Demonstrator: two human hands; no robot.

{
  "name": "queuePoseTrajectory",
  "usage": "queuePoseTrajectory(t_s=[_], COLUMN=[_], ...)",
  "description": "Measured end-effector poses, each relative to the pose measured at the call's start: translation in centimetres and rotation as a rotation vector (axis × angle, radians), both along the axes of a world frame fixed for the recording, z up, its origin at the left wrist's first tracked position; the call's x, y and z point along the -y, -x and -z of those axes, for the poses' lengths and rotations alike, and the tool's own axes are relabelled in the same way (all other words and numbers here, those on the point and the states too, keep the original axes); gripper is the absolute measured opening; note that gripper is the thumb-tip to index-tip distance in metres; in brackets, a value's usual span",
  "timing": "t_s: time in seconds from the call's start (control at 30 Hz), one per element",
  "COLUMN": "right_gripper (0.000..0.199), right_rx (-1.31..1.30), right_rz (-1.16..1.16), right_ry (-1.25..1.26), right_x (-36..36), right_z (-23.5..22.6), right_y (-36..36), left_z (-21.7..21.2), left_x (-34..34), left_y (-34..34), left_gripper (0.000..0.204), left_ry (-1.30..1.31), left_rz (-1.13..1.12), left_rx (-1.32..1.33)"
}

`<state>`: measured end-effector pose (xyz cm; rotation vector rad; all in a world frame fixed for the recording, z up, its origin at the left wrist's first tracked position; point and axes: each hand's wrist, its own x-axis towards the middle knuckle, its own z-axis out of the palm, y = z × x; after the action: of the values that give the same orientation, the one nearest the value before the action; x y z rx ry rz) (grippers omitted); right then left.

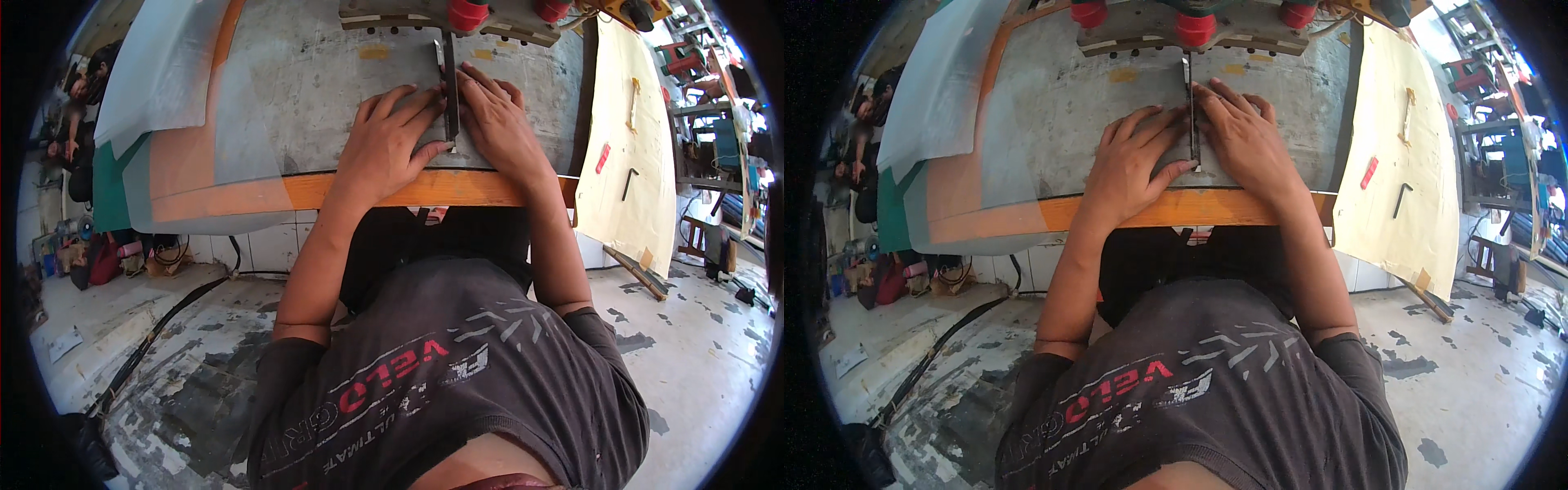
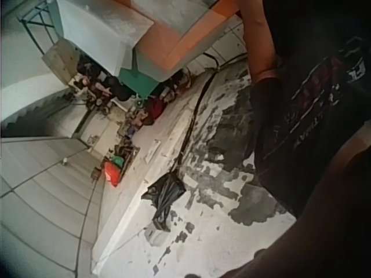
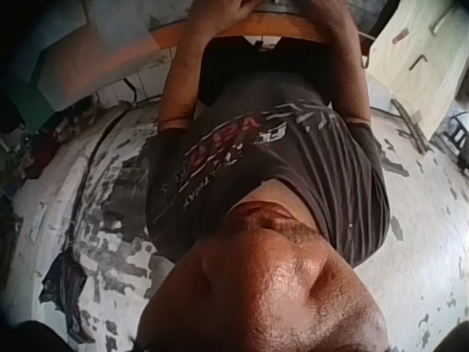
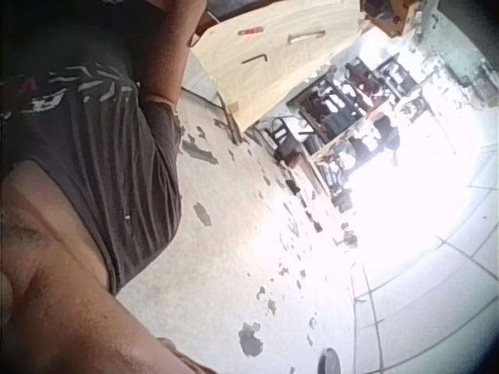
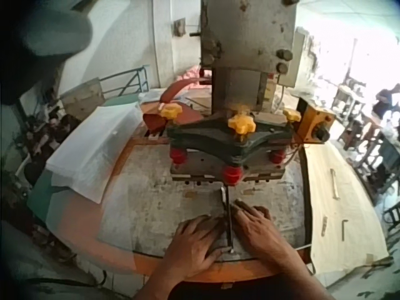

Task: The person operates a high-frequency welding machine to join plastic components, manually aligning strips of material under the welding head and then peeling away excess plastic from the welded seam.

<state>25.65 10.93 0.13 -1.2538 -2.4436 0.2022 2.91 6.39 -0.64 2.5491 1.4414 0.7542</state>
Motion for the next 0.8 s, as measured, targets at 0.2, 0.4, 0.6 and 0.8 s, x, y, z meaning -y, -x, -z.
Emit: queuePoseTrajectory(t_s=[0.2, 0.4, 0.6, 0.8], right_gripper=[0.047, 0.047, 0.049, 0.040], right_rx=[0.057, 0.074, -0.047, -0.124], right_rz=[0.028, 0.060, 0.079, 0.062], right_ry=[-0.090, -0.134, -0.116, -0.067], right_x=[0.0, -0.2, 0.0, 0.0], right_z=[0.8, 1.3, 1.0, 1.1], right_y=[0.2, 0.2, 0.3, -0.3], left_z=[0.0, 0.0, -0.7, -0.2], left_x=[0.1, 0.2, 0.2, 0.1], left_y=[-0.1, -0.4, -0.5, -0.4], left_gripper=[0.051, 0.048, 0.042, 0.039], left_ry=[-0.015, -0.033, 0.005, -0.019], left_rz=[-0.006, -0.020, -0.013, -0.019], left_rx=[-0.028, -0.024, -0.031, -0.050])
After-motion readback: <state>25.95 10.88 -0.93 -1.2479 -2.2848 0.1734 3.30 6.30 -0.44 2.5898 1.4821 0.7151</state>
